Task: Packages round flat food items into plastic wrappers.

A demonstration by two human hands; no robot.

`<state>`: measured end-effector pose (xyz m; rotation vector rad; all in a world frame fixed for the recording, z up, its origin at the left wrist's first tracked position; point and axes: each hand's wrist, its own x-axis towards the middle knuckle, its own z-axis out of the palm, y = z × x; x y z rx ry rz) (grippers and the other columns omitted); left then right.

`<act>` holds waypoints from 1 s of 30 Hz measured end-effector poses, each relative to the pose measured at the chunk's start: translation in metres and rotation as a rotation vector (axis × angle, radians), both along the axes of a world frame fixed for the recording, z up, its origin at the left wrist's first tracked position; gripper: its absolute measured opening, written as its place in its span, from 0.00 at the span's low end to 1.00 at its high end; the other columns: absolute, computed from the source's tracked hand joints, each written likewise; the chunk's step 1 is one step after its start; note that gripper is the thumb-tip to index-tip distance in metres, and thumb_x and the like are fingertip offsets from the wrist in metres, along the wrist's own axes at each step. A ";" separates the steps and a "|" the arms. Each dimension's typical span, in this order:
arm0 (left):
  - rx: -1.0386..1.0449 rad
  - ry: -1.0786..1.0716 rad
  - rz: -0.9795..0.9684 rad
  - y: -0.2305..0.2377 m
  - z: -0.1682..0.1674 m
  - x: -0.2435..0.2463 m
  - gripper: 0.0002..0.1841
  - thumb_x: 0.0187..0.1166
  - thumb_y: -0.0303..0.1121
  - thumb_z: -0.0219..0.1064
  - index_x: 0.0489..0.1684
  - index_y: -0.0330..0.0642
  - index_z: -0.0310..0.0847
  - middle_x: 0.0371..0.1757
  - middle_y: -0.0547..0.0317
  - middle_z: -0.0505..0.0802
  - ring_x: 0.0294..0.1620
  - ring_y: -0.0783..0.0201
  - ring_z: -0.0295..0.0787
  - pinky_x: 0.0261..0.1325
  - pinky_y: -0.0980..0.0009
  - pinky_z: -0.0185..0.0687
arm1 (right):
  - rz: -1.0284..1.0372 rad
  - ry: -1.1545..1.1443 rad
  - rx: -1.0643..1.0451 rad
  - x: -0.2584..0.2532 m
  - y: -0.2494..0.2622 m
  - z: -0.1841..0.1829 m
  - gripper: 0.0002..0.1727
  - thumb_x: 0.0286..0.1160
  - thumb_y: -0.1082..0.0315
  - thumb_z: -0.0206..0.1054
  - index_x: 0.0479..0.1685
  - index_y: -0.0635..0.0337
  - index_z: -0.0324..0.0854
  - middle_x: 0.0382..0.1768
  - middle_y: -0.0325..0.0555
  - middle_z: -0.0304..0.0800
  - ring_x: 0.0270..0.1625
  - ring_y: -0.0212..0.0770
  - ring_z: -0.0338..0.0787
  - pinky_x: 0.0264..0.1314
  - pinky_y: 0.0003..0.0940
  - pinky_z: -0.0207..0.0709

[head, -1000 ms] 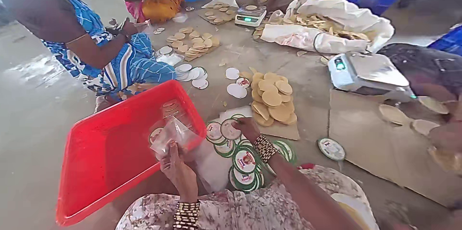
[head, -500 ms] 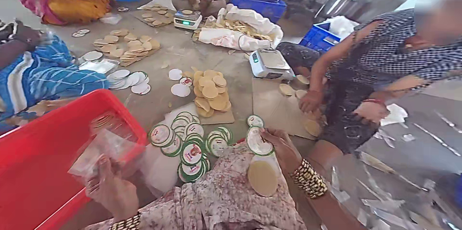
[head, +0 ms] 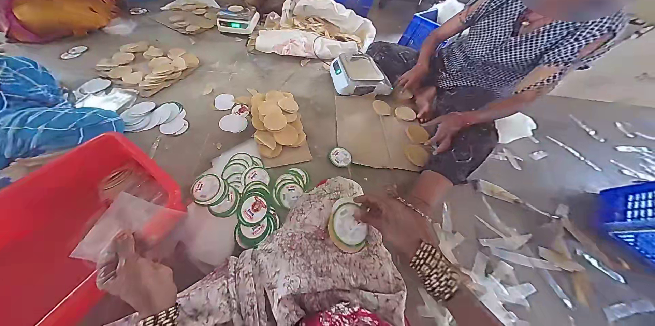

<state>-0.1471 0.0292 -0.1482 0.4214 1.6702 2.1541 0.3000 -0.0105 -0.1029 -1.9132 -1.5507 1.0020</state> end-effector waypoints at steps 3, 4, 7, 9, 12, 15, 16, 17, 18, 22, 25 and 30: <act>-0.013 0.018 -0.018 -0.001 -0.004 -0.001 0.06 0.86 0.30 0.61 0.52 0.37 0.76 0.32 0.70 0.84 0.26 0.78 0.82 0.32 0.79 0.83 | 0.120 -0.359 0.004 -0.002 0.002 -0.017 0.43 0.67 0.39 0.74 0.78 0.59 0.76 0.71 0.61 0.82 0.73 0.60 0.81 0.78 0.58 0.72; -0.024 0.027 -0.026 -0.002 -0.005 -0.001 0.06 0.87 0.30 0.61 0.52 0.38 0.75 0.32 0.70 0.84 0.26 0.78 0.83 0.33 0.79 0.84 | 0.104 -0.375 -0.008 -0.005 0.002 -0.019 0.47 0.65 0.35 0.74 0.80 0.59 0.74 0.73 0.62 0.80 0.76 0.61 0.79 0.80 0.59 0.70; -0.026 0.033 -0.033 0.000 -0.011 -0.004 0.04 0.87 0.31 0.61 0.49 0.41 0.77 0.32 0.73 0.85 0.25 0.78 0.83 0.32 0.80 0.84 | 0.043 -0.384 -0.096 -0.015 0.006 -0.018 0.61 0.56 0.29 0.77 0.88 0.59 0.63 0.75 0.60 0.78 0.77 0.61 0.77 0.81 0.60 0.68; -0.020 0.036 -0.050 0.000 -0.012 -0.004 0.03 0.86 0.31 0.61 0.49 0.43 0.77 0.31 0.74 0.85 0.25 0.78 0.83 0.31 0.80 0.84 | 0.026 -0.389 -0.186 -0.022 0.012 -0.011 0.65 0.50 0.32 0.83 0.90 0.58 0.57 0.72 0.59 0.81 0.75 0.59 0.79 0.80 0.61 0.68; -0.025 0.023 -0.054 0.000 -0.006 0.000 0.04 0.87 0.30 0.61 0.50 0.40 0.76 0.31 0.73 0.85 0.24 0.79 0.84 0.30 0.81 0.85 | 0.044 -0.299 -0.275 -0.035 0.016 -0.009 0.54 0.54 0.48 0.87 0.85 0.56 0.63 0.67 0.62 0.84 0.72 0.61 0.82 0.76 0.63 0.70; -0.021 0.032 -0.055 0.000 -0.007 -0.001 0.05 0.86 0.30 0.61 0.51 0.40 0.76 0.32 0.72 0.86 0.25 0.79 0.84 0.31 0.80 0.85 | 0.125 -0.196 -0.275 -0.041 0.011 -0.005 0.31 0.62 0.56 0.83 0.65 0.61 0.84 0.54 0.60 0.91 0.60 0.56 0.89 0.67 0.58 0.78; -0.021 0.027 -0.055 0.000 -0.007 -0.001 0.04 0.86 0.30 0.62 0.50 0.41 0.76 0.31 0.73 0.86 0.24 0.79 0.84 0.31 0.80 0.85 | 0.150 -0.162 -0.263 -0.042 0.008 0.001 0.25 0.62 0.57 0.82 0.56 0.61 0.88 0.46 0.56 0.92 0.52 0.53 0.90 0.60 0.56 0.79; -0.022 0.024 -0.057 0.000 -0.006 0.000 0.04 0.86 0.30 0.61 0.50 0.41 0.76 0.31 0.73 0.86 0.24 0.79 0.84 0.31 0.80 0.85 | 0.165 -0.135 -0.225 -0.043 0.004 0.008 0.21 0.62 0.57 0.81 0.51 0.61 0.89 0.42 0.53 0.92 0.48 0.49 0.90 0.56 0.53 0.80; -0.027 0.016 -0.063 0.000 -0.005 0.000 0.04 0.87 0.30 0.61 0.51 0.41 0.76 0.31 0.73 0.85 0.25 0.79 0.84 0.31 0.80 0.85 | 0.158 -0.110 -0.145 -0.043 -0.003 0.015 0.20 0.63 0.58 0.81 0.50 0.61 0.89 0.41 0.51 0.92 0.46 0.46 0.90 0.54 0.50 0.80; -0.015 0.002 -0.085 0.001 -0.011 -0.004 0.03 0.86 0.31 0.62 0.49 0.44 0.78 0.32 0.74 0.88 0.26 0.78 0.85 0.30 0.80 0.85 | -0.002 -0.048 0.399 -0.035 -0.024 0.013 0.15 0.58 0.58 0.79 0.42 0.54 0.92 0.38 0.36 0.92 0.40 0.27 0.89 0.43 0.26 0.84; -0.002 -0.002 -0.100 0.002 -0.004 0.002 0.02 0.87 0.28 0.60 0.45 0.43 0.78 0.28 0.74 0.87 0.24 0.79 0.85 0.30 0.81 0.85 | 0.023 -0.184 0.444 -0.024 -0.022 0.004 0.15 0.59 0.61 0.77 0.45 0.57 0.92 0.42 0.44 0.93 0.48 0.39 0.91 0.53 0.38 0.84; 0.062 0.062 -0.245 -0.003 -0.004 0.006 0.05 0.85 0.26 0.60 0.41 0.45 0.80 0.27 0.76 0.89 0.25 0.78 0.87 0.33 0.79 0.88 | 0.187 -0.452 0.140 -0.026 -0.002 -0.005 0.17 0.74 0.60 0.70 0.57 0.59 0.89 0.52 0.54 0.93 0.60 0.56 0.89 0.72 0.57 0.72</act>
